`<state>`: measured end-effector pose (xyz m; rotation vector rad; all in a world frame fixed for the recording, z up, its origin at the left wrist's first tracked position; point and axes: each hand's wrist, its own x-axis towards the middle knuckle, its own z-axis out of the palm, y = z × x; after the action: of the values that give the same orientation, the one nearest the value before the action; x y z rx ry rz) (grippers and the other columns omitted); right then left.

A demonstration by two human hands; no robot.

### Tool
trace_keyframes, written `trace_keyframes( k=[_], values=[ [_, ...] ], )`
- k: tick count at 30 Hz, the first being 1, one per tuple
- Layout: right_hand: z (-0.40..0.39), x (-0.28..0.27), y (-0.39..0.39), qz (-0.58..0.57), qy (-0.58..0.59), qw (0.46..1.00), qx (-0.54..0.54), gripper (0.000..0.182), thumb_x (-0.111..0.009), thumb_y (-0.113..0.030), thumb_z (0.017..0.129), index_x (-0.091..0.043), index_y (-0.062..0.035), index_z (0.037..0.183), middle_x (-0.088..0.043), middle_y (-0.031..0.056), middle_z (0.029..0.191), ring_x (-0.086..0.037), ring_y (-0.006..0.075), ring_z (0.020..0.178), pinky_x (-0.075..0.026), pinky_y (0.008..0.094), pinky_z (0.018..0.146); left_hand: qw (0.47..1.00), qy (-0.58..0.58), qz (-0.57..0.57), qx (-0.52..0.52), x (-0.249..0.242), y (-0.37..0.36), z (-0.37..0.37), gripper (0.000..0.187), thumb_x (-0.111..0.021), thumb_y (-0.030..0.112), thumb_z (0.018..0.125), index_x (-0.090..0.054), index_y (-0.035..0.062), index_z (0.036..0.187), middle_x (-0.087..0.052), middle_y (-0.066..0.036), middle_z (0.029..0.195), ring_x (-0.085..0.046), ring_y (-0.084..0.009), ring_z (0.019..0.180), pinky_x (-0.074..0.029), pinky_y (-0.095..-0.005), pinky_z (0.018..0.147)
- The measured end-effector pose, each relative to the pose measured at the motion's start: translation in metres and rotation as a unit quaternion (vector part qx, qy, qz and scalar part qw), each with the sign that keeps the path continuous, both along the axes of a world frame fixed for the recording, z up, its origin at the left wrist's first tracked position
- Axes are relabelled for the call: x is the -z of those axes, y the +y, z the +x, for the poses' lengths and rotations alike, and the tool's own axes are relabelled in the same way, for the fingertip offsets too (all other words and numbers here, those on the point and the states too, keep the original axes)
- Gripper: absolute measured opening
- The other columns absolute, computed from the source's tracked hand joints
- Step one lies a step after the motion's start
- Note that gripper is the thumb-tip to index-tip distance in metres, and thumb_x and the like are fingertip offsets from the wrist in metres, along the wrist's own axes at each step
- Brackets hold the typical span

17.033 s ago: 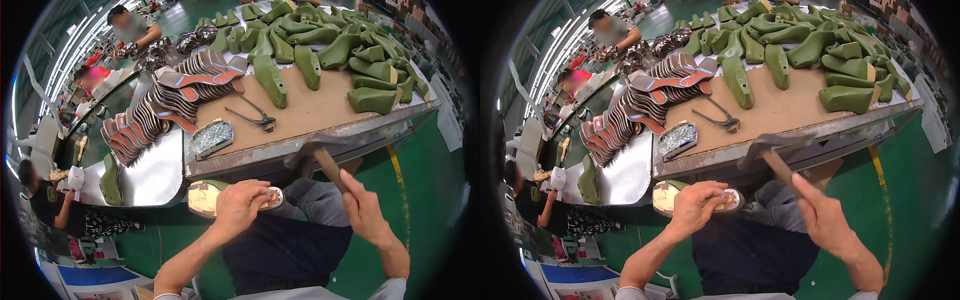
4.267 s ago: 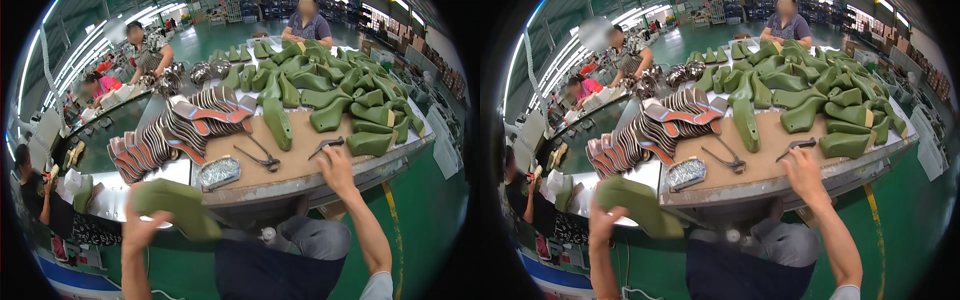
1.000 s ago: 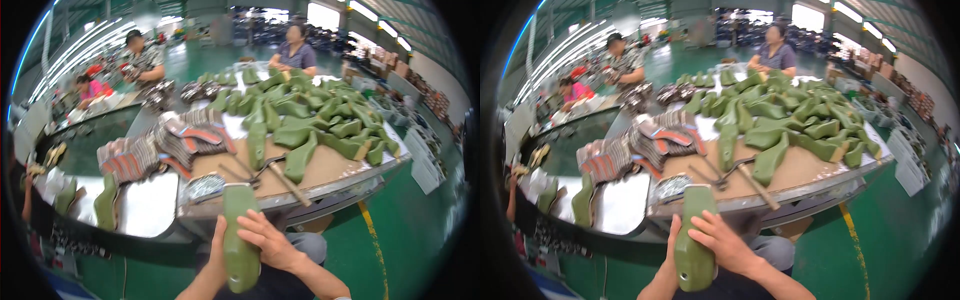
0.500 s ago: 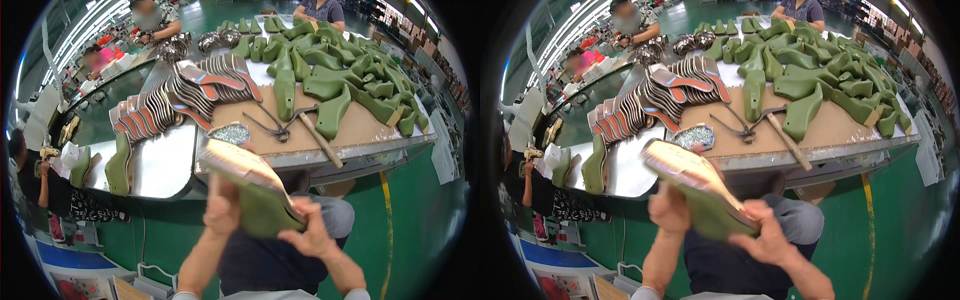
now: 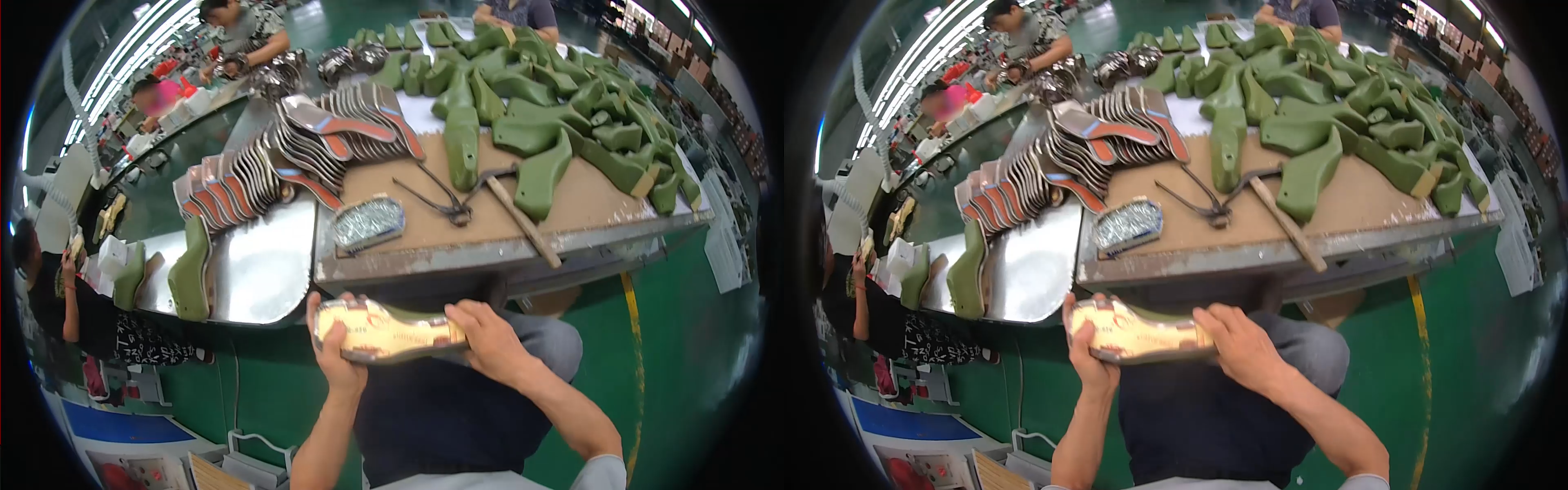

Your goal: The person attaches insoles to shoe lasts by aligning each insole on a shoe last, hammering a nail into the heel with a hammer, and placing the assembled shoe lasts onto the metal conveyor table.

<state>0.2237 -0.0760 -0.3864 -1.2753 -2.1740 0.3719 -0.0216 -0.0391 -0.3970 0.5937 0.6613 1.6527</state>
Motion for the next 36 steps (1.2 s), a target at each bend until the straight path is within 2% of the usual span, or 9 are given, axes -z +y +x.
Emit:
trace_keyframes(
  k=[2, 4, 6, 7, 9, 12, 19, 22, 36],
  values=[
    [-0.005, -0.007, 0.0, 0.008, -0.007, 1.0, 0.002, 0.079, -0.074, 0.007, 0.063, -0.045, -0.0031, 0.136, -0.054, 0.0168, 0.122, -0.056, 0.0372, 0.105, -0.05, 0.0441, 0.09, 0.963, 0.264, -0.031, 0.034, -0.006, 0.009, -0.037, 0.06, -0.062, 0.006, 0.082, -0.048, 0.0057, 0.141, -0.059, -0.023, 0.126, -0.059, -0.0323, 0.117, -0.045, -0.0411, 0.105],
    [-0.011, -0.011, 0.001, 0.002, -0.007, 1.0, 0.011, 0.079, -0.074, 0.007, 0.063, -0.045, -0.0014, 0.135, -0.054, 0.0171, 0.121, -0.056, 0.0375, 0.105, -0.05, 0.0441, 0.09, 0.754, 0.636, 0.161, -0.042, -0.026, 0.049, -0.057, 0.044, -0.062, 0.001, 0.08, -0.064, 0.0021, 0.124, -0.063, -0.02, 0.122, -0.06, -0.0336, 0.114, -0.046, -0.0417, 0.102],
    [-0.013, -0.01, 0.005, 0.013, 0.007, 1.0, 0.018, 0.079, -0.075, 0.007, 0.062, -0.046, -0.0007, 0.134, -0.055, 0.0175, 0.119, -0.057, 0.0376, 0.103, -0.05, 0.0441, 0.088, 0.722, 0.645, 0.237, -0.087, -0.072, 0.102, -0.028, 0.038, -0.058, -0.008, 0.08, -0.066, -0.0017, 0.117, -0.066, -0.018, 0.111, -0.065, -0.0296, 0.104, -0.05, -0.0354, 0.092],
    [-0.013, -0.009, 0.004, 0.011, 0.006, 1.0, 0.019, 0.078, -0.075, 0.007, 0.062, -0.046, -0.0008, 0.134, -0.055, 0.0175, 0.119, -0.057, 0.0376, 0.103, -0.05, 0.0442, 0.088, 0.714, 0.665, 0.215, -0.029, -0.075, 0.13, -0.016, 0.036, -0.063, -0.004, 0.081, -0.067, 0.0009, 0.116, -0.068, -0.016, 0.105, -0.067, -0.0303, 0.098, -0.051, -0.035, 0.089],
    [-0.011, -0.005, 0.0, 0.017, -0.004, 1.0, 0.022, 0.077, -0.072, 0.008, 0.061, -0.047, -0.0011, 0.133, -0.055, 0.0172, 0.119, -0.057, 0.0372, 0.103, -0.051, 0.0443, 0.087, 0.609, 0.783, 0.115, 0.044, -0.062, 0.183, 0.005, 0.03, -0.075, 0.017, 0.079, -0.075, 0.0061, 0.108, -0.073, -0.016, 0.099, -0.071, -0.0305, 0.089, -0.055, -0.0365, 0.082],
    [-0.01, -0.005, -0.001, 0.031, 0.002, 0.999, 0.015, 0.077, -0.072, 0.009, 0.06, -0.048, -0.0017, 0.133, -0.055, 0.0162, 0.119, -0.058, 0.0359, 0.103, -0.051, 0.0436, 0.088, 0.545, 0.827, 0.074, 0.115, -0.047, 0.216, 0.011, 0.026, -0.077, 0.022, 0.077, -0.078, 0.0068, 0.098, -0.075, -0.014, 0.089, -0.072, -0.0299, 0.082, -0.056, -0.0376, 0.079],
    [-0.009, -0.008, -0.001, 0.012, 0.019, 1.0, 0.017, 0.081, -0.076, 0.006, 0.059, -0.047, -0.0021, 0.133, -0.055, 0.0153, 0.118, -0.058, 0.0352, 0.102, -0.052, 0.0429, 0.087, 0.609, 0.78, 0.12, 0.078, -0.038, 0.212, -0.002, 0.023, -0.074, 0.02, 0.079, -0.075, 0.002, 0.093, -0.074, -0.016, 0.085, -0.073, -0.0284, 0.078, -0.056, -0.0376, 0.075],
    [-0.009, -0.006, -0.003, 0.012, 0.018, 1.0, 0.021, 0.083, -0.078, 0.006, 0.058, -0.046, -0.0025, 0.134, -0.054, 0.0151, 0.119, -0.058, 0.0348, 0.102, -0.052, 0.0425, 0.087, 0.624, 0.771, 0.102, 0.076, -0.037, 0.211, -0.002, 0.018, -0.071, 0.019, 0.081, -0.075, 0.0034, 0.09, -0.073, -0.018, 0.086, -0.07, -0.0354, 0.082, -0.055, -0.0424, 0.077],
    [-0.01, -0.01, -0.004, 0.017, 0.004, 1.0, 0.026, 0.079, -0.077, 0.003, 0.06, -0.048, -0.0032, 0.134, -0.054, 0.0138, 0.118, -0.058, 0.0336, 0.101, -0.052, 0.0423, 0.086, 0.606, 0.778, 0.152, 0.075, -0.037, 0.207, -0.003, 0.021, -0.07, 0.016, 0.082, -0.075, 0.0052, 0.099, -0.073, -0.016, 0.092, -0.071, -0.0318, 0.084, -0.055, -0.0392, 0.078]
  ],
)
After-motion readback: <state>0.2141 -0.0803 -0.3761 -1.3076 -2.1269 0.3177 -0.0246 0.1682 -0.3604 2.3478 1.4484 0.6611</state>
